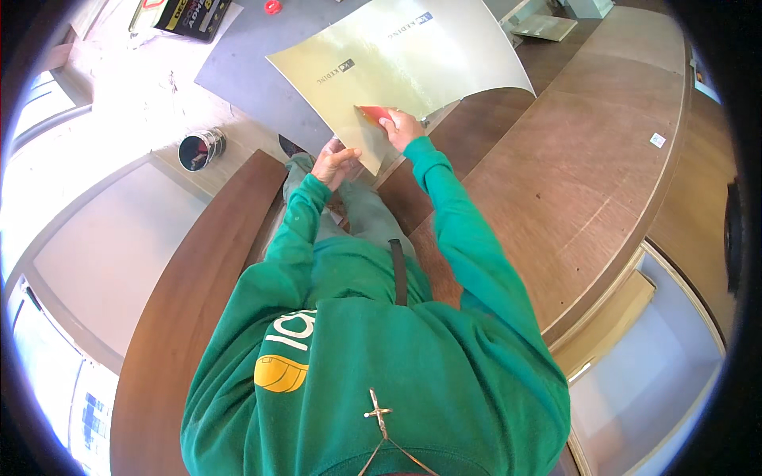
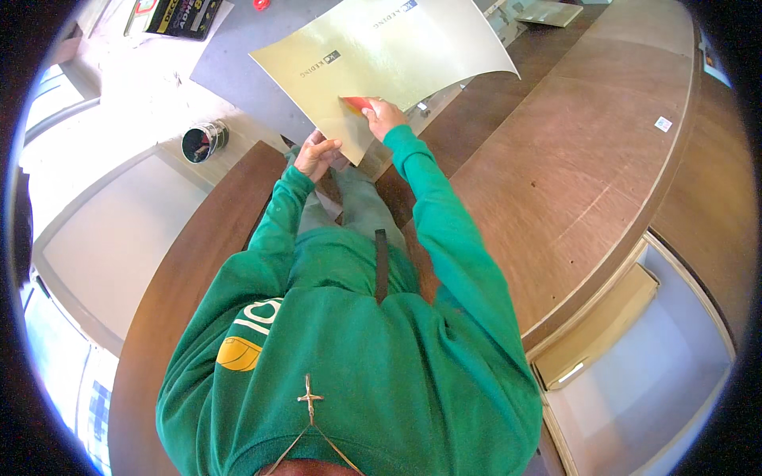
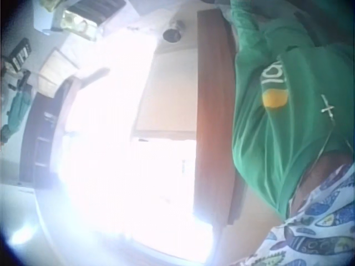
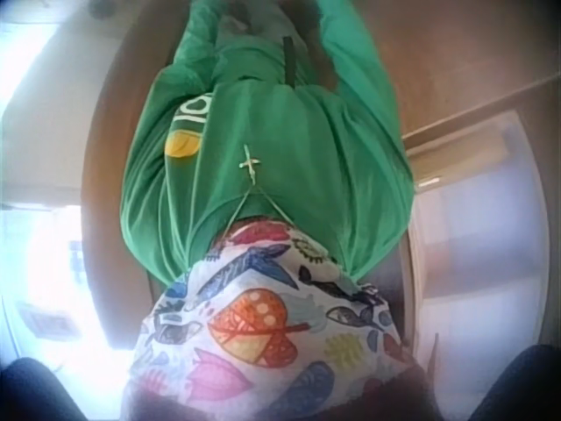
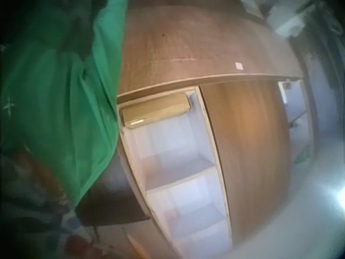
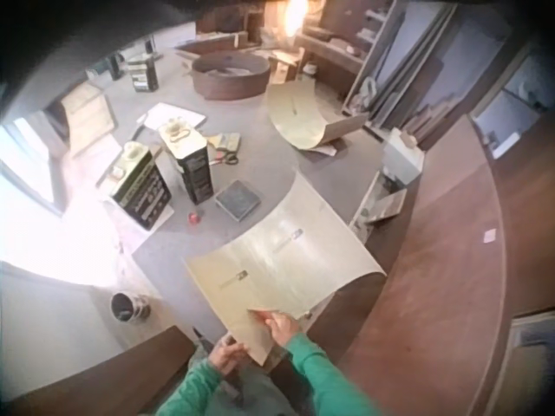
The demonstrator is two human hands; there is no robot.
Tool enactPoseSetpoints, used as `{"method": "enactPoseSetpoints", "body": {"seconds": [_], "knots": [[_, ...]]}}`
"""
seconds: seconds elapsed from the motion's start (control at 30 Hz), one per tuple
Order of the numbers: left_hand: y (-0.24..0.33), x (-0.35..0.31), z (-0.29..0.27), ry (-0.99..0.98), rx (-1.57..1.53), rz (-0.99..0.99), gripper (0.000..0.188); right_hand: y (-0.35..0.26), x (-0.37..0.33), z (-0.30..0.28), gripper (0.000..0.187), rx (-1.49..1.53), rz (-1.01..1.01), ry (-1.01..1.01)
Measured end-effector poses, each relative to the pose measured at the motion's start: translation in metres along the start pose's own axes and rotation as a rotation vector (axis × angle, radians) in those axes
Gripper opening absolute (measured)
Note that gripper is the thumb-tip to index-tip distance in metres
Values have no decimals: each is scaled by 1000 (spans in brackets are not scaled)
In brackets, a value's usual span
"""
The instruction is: The person pours adhesive from a can onto a curved white panel and spreads it across the surface with a small red tool. The person then moves several wooden boards on a table and marks one with a pencil before picking up the curved panel again.
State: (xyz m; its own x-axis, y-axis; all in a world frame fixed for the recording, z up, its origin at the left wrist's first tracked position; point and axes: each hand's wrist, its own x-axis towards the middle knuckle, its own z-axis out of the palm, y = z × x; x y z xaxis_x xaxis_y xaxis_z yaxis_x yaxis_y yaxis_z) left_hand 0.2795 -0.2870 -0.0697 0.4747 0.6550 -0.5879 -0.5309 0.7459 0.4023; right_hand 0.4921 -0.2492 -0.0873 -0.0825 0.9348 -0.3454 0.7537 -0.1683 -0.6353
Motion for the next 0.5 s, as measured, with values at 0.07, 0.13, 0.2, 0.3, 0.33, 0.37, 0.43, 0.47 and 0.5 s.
{"method": "enactPoseSetpoints", "body": {"seconds": [0.07, 0.13, 0.2, 0.3, 0.33, 0.37, 0.43, 0.47, 0.5], "knots": [[0, -2, -8, 15, 10, -21, 55, 1, -4, -6, 28, 249, -7, -39], [-1, 0, -13, -6, 15, -4, 55, 0, -13, -10, 28, 222, -9, 44], [-1, 1, -16, -2, 32, 2, 55, -6, -22, -8, 27, 124, -64, 145], [0, 2, -17, -62, -51, 1, 55, -13, -38, -6, 27, 155, -196, 32], [1, 1, -17, -57, -44, 0, 54, -10, -38, -14, 29, 216, -139, -8], [3, -2, -18, -46, -38, 10, 54, -7, -35, -22, 29, 210, -142, -12], [5, -2, -18, -47, -51, -13, 55, 2, -26, -38, 30, 39, 58, 69], [5, -1, -17, -44, -65, -20, 58, 4, -19, -42, 31, -20, 39, 102], [5, 1, -16, -67, -71, -24, 58, 5, -12, -40, 31, -36, 71, 90]]}}
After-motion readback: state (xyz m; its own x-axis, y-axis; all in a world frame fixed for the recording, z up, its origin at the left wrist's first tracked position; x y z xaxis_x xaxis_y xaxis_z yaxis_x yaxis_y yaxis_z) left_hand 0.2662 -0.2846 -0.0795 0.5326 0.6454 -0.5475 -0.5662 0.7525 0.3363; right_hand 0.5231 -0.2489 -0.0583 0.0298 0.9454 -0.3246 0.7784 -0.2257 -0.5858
